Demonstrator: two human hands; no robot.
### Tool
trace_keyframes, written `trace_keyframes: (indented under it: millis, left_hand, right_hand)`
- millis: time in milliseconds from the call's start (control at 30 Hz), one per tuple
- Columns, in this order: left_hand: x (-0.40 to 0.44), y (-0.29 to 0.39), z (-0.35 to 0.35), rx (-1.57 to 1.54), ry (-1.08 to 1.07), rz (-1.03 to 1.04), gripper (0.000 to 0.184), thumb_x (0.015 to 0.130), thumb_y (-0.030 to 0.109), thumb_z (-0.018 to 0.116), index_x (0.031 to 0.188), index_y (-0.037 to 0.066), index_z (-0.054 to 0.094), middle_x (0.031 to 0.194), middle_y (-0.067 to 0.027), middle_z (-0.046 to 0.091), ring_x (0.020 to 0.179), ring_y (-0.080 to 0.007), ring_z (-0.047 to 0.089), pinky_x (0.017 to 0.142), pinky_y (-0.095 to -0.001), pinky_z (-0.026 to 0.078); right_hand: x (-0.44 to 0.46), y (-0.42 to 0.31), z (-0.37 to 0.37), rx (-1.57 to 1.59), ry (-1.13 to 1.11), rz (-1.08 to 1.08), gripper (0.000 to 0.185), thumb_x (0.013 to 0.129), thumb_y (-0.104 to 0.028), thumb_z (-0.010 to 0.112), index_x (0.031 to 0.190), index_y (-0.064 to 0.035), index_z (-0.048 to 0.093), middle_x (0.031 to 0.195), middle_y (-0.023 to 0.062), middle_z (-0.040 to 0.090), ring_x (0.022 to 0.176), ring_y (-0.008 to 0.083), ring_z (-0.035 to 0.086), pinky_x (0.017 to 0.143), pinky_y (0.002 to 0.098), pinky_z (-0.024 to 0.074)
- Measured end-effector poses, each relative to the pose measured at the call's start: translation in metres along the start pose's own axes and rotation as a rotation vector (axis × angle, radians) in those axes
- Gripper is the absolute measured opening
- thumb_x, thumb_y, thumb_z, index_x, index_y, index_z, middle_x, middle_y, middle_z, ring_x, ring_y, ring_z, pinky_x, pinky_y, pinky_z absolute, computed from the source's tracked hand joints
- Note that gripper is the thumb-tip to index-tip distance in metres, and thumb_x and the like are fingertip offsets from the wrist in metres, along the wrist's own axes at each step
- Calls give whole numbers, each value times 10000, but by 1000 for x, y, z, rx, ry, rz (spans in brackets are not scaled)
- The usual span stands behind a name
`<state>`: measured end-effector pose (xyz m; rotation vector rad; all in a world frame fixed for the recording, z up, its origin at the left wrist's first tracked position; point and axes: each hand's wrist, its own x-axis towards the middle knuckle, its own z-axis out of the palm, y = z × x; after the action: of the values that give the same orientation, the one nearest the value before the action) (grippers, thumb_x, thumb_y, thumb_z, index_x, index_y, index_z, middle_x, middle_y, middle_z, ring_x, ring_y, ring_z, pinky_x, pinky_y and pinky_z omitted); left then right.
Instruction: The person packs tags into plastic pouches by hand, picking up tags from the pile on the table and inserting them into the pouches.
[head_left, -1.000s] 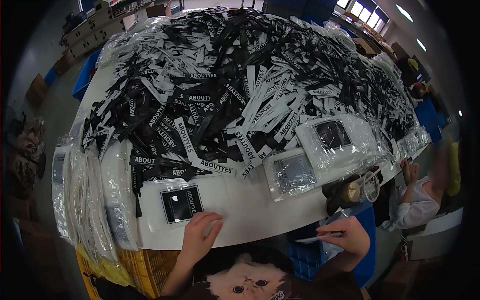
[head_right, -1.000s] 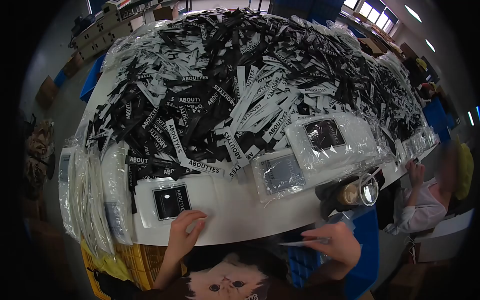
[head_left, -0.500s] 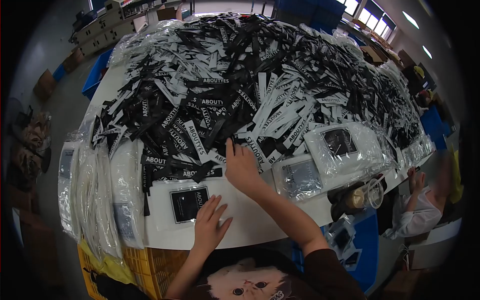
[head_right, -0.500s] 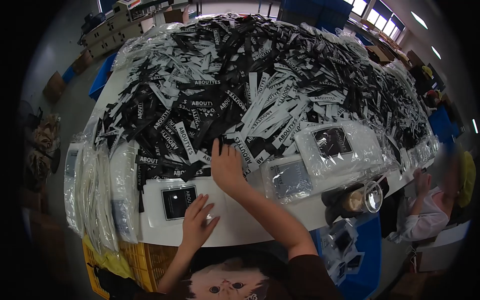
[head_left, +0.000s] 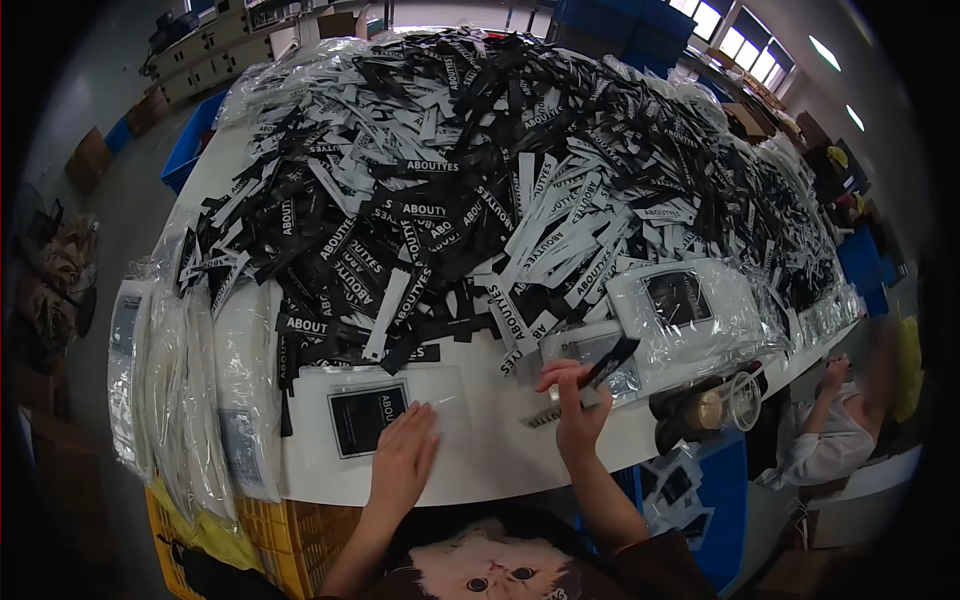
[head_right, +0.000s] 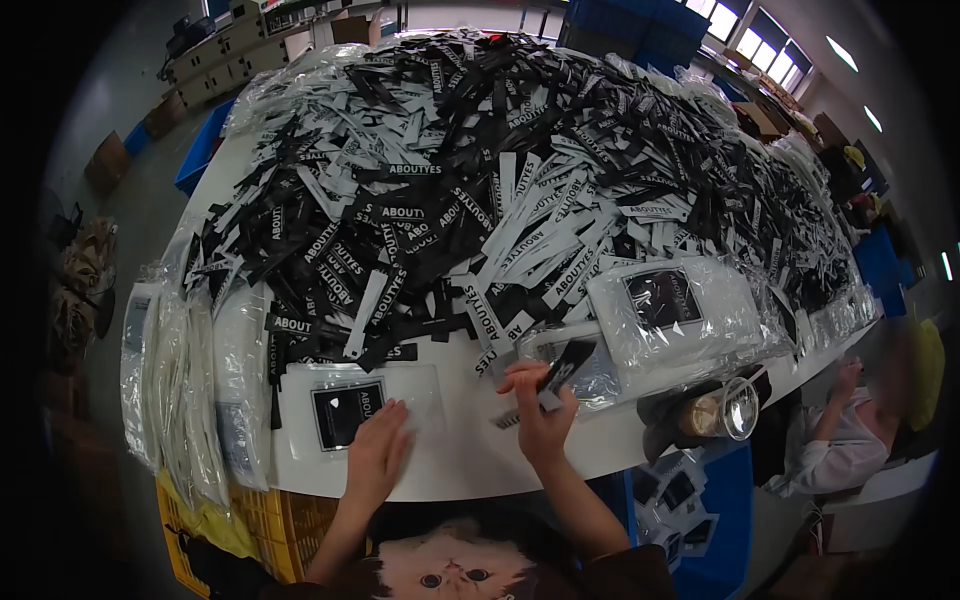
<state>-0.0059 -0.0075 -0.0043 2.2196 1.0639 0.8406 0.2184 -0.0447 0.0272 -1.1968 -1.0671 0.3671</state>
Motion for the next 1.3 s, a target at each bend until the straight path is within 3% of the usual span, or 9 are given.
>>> trace_keyframes:
  millis: [233, 333, 467, 600, 733, 867, 967, 1200, 1300]
  left_hand:
    - [-1, 2, 3, -12, 151, -62, 200, 821, 19, 552, 1009, -26, 602, 1023, -178, 634, 974, -327, 607, 846, -393, 468]
    - [-2, 11, -3, -46, 187, -99, 217, 809, -7, 548, 1018, -24, 603, 1017, -186, 634, 943, -330, 615, 814, -379, 483]
    - [-12, 18, -6, -77, 266, -91, 267, 793, -32, 544, 1054, -25, 596, 1007, -185, 636, 900, -332, 620, 778, -358, 490]
    - [-14, 32, -10, -65, 270, 4, 280, 794, -36, 538, 1068, -25, 594, 1008, -181, 632, 879, -333, 613, 770, -361, 487]
    - [-14, 34, -8, -104, 235, 35, 306, 777, -49, 542, 1079, -22, 592, 1016, -177, 623, 874, -338, 599, 772, -370, 481]
    - [-15, 43, -3, -155, 183, 46, 351, 747, -53, 569, 1095, -15, 586, 1045, -167, 608, 896, -338, 585, 780, -371, 477]
    - [-16, 43, 4, -185, 98, 54, 371, 732, -39, 594, 1102, -4, 588, 1083, -157, 587, 934, -328, 567, 797, -365, 470]
    - [-18, 43, -3, -160, -47, 85, 450, 715, 31, 679, 1149, 14, 561, 1166, -139, 542, 1014, -308, 540, 823, -363, 463]
    - [-18, 42, -23, -770, -299, -224, 478, 758, 101, 720, 1174, 16, 499, 1131, -120, 558, 1056, -184, 542, 834, -305, 473]
  right_hand:
    - [-51, 1, -2, 289, 105, 455, 138, 842, -55, 633, 902, -6, 519, 783, 85, 581, 686, 132, 542, 627, 250, 452]
    - [-50, -5, 12, 333, 246, -114, 152, 854, -80, 631, 920, 1, 520, 722, 80, 566, 591, 111, 519, 545, 247, 440]
    - [-63, 5, 4, 216, -35, 450, 138, 864, -121, 629, 909, 0, 582, 597, 29, 551, 475, 80, 479, 457, 217, 398]
    - [-74, 1, 6, 146, 70, 28, 137, 911, -94, 536, 833, 10, 580, 609, 49, 566, 502, 85, 507, 481, 234, 417]
    - [-83, 10, 16, -8, 1, 303, 185, 909, -113, 546, 766, 4, 558, 645, 54, 594, 535, 84, 518, 480, 221, 399]
    - [-85, 8, 20, -50, 29, 90, 176, 908, -107, 545, 770, 1, 560, 647, 42, 588, 524, 68, 490, 472, 222, 387]
    - [-88, 3, 19, 338, 108, 648, 181, 905, -115, 549, 758, -11, 560, 637, 26, 567, 541, 59, 492, 475, 230, 381]
    - [-50, -13, 15, -105, -555, 460, 174, 850, -164, 630, 795, 0, 609, 597, 68, 532, 528, 101, 479, 498, 278, 391]
    - [-48, -23, 13, -102, -667, 456, 145, 820, -159, 643, 808, -15, 635, 624, 115, 577, 543, 150, 561, 530, 298, 433]
